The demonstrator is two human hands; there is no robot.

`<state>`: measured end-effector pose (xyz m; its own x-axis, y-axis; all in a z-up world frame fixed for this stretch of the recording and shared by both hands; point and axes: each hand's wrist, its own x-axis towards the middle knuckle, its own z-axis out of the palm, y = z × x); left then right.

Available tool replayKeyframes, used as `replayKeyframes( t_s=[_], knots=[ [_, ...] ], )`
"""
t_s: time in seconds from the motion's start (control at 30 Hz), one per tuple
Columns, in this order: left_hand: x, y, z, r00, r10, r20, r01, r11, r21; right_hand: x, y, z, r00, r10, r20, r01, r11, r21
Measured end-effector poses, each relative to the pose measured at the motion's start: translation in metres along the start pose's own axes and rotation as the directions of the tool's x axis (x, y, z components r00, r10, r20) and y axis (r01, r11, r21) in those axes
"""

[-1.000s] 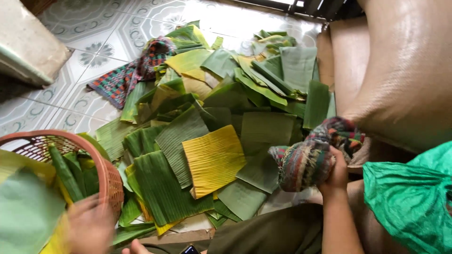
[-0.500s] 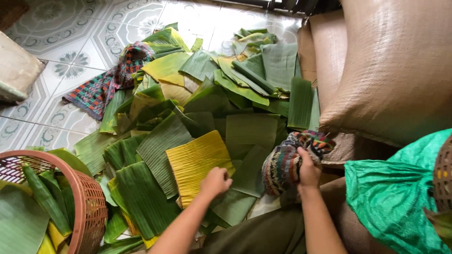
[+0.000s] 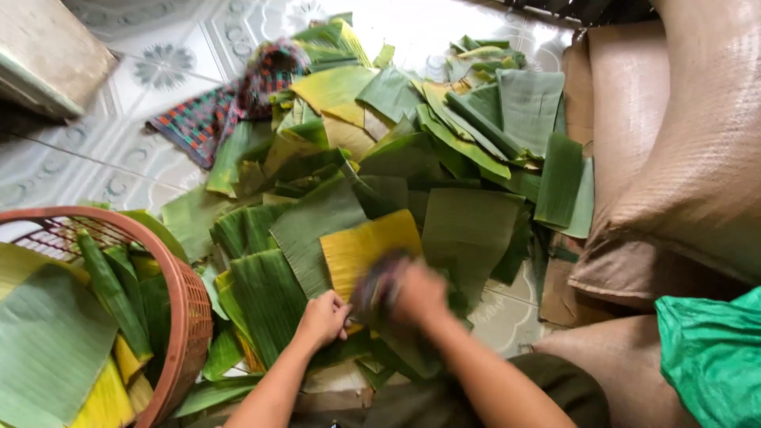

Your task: Cleaning banana leaves with a cloth and sorting them into a basket

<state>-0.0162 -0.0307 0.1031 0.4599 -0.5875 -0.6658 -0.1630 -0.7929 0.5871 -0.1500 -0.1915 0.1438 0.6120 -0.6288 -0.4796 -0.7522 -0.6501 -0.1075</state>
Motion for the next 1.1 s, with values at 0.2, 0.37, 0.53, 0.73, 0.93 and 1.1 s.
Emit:
replayKeyframes(
  t_s=[0.2,0.37,0.53,0.73,0.93,1.1],
  knots=[
    [0.002,0.003,-0.009,0.999,-0.026,0.038,0.026,0.999,-0.023,-0.011,-0.022,-0.029,0.986,-0.154,0.061,0.161,0.977,-0.141],
    [-0.013,0.011,-0.019,0.994,0.013,0.113,-0.013,1.000,-0.005,-0.024,0.045,0.024,0.980,-0.020,0.200,-0.005,0.992,0.123],
    [-0.015,-0.004,-0.031,0.978,0.204,-0.033,-0.196,0.965,0.176,0.006,0.142,0.019,0.893,0.404,0.196,-0.427,0.899,0.095],
    [-0.064,0.018,-0.031,0.007,0.872,-0.489,-0.724,0.342,0.599,-0.034,0.146,0.029,0.962,0.220,0.161,-0.238,0.966,0.100],
    [0.015,-0.053,0.060,0.628,0.749,0.211,-0.541,0.225,0.810,-0.010,0.118,-0.018,0.816,0.554,-0.166,-0.406,0.754,0.517],
    [0.029,-0.057,0.081,0.754,0.604,0.259,-0.467,0.215,0.858,-0.057,0.010,0.038,0.907,-0.417,0.068,0.422,0.902,-0.097]
  ],
)
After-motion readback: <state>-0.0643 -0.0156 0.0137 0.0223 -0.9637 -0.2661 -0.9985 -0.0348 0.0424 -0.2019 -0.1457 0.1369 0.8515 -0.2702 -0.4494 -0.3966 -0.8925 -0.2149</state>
